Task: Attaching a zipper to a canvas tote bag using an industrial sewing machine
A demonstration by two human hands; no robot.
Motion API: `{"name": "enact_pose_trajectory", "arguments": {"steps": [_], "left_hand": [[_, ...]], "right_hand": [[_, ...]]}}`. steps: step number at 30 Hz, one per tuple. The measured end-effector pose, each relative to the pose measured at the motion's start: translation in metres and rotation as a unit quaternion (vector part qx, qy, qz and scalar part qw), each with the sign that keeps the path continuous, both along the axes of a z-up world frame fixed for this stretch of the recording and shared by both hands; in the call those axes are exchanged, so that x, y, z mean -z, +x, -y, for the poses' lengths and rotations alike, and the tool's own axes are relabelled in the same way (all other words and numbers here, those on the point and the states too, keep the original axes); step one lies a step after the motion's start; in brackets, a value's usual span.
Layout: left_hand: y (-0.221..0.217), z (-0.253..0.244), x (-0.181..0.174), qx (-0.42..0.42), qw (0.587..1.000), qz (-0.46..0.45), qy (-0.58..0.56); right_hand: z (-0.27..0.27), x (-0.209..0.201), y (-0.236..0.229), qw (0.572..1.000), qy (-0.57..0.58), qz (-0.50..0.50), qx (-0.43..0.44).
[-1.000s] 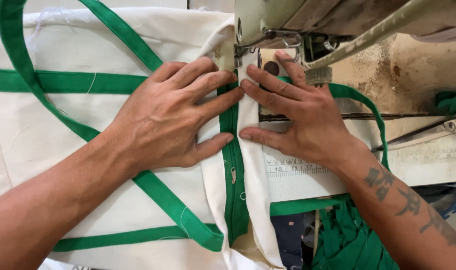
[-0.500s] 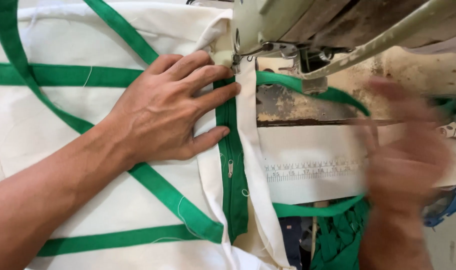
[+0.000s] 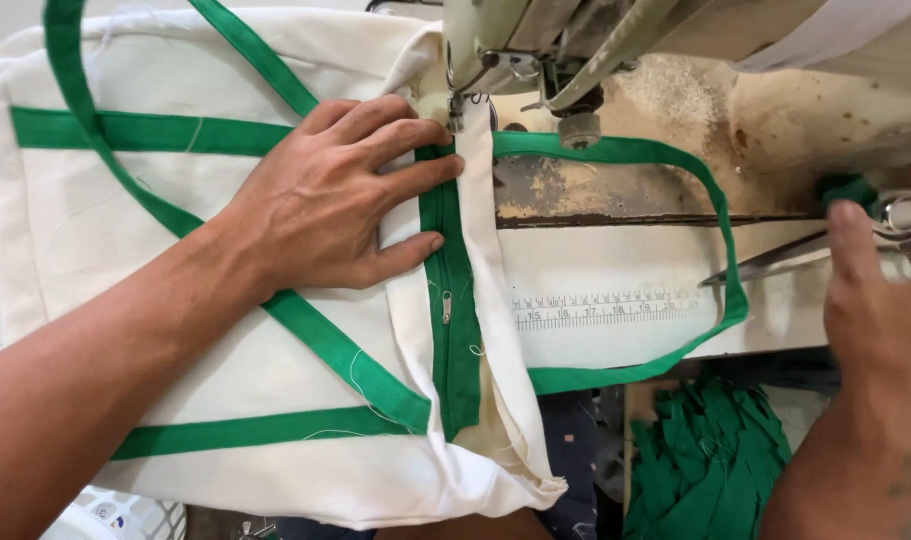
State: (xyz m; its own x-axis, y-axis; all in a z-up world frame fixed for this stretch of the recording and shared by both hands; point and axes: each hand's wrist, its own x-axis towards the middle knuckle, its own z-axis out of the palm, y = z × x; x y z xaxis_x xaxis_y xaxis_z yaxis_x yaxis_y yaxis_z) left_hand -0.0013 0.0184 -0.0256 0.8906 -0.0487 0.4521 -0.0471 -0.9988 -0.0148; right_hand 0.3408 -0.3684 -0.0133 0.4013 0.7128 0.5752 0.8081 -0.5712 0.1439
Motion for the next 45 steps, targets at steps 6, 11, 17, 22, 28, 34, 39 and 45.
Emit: {"name": "enact_pose_trajectory", "arguments": {"steps": [6, 11, 17, 22, 28, 34, 39, 45], "left_hand": [[-0.004, 0.007, -0.005, 0.015, 0.998, -0.026, 0.05], [-0.027, 0.074, -0.047, 0.022, 0.971, -0.186, -0.147], [-0.039, 0.077, -0.054, 0.004, 0.973, -0.157, -0.168], [-0.003, 0.028, -0.025, -0.063, 0.987, -0.104, -0.105], [0.013, 0.014, -0.071, -0.182, 0.939, -0.281, -0.076], [-0.041, 0.028, -0.136, -0.195, 0.894, -0.403, -0.022], [-0.06, 0.034, -0.138, -0.238, 0.901, -0.355, 0.082], [-0.042, 0.072, -0.095, -0.007, 0.984, -0.173, -0.035]], "right_hand": [[-0.057, -0.035, -0.194, 0.879, 0.124, -0.459, -0.035], [-0.089, -0.051, -0.218, 0.802, -0.278, -0.526, 0.05], [-0.136, -0.058, -0.181, 0.891, -0.073, -0.271, -0.358], [-0.206, -0.041, -0.169, 0.862, -0.172, -0.382, -0.285], [-0.219, -0.012, -0.159, 0.885, -0.265, -0.294, -0.245], [-0.216, 0.003, -0.158, 0.901, -0.241, -0.235, -0.274], [-0.21, 0.007, -0.164, 0.909, -0.225, -0.221, -0.272], [-0.159, -0.027, -0.176, 0.847, 0.003, -0.399, -0.351]]}}
